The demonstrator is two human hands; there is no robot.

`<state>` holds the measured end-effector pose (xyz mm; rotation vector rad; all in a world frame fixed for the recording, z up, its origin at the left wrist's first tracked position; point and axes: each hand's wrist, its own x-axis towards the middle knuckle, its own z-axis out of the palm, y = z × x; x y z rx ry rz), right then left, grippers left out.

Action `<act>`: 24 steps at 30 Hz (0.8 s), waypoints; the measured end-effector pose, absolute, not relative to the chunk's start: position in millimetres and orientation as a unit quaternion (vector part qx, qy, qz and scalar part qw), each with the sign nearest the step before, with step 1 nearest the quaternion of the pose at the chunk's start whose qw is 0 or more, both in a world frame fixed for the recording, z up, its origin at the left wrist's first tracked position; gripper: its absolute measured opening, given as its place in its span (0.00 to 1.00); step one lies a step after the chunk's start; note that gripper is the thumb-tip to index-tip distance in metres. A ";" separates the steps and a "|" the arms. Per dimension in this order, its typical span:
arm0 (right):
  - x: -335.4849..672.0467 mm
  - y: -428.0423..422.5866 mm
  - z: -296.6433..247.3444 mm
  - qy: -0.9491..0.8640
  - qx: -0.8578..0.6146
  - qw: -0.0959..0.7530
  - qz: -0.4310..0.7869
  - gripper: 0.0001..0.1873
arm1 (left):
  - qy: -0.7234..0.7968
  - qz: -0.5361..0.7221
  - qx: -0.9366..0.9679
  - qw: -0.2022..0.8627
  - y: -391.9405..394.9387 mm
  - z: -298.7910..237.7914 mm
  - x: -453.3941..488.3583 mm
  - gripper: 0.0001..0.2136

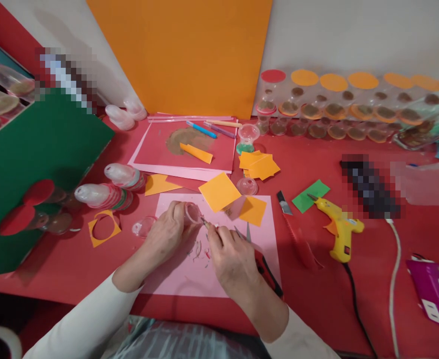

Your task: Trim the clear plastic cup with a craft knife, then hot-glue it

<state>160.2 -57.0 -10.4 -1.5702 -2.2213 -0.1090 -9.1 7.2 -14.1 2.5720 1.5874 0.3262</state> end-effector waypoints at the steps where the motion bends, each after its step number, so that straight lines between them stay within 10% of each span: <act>1: 159.8 -57.0 -10.8 -0.799 -0.563 0.206 -0.041 0.15 | 0.522 0.106 0.845 0.052 7.2 -14.0 -9.0 0.07; 24: 148.4 -59.9 -17.0 -0.778 -0.593 0.192 -0.080 0.15 | 0.536 0.072 0.838 0.068 8.1 -16.8 -9.4 0.07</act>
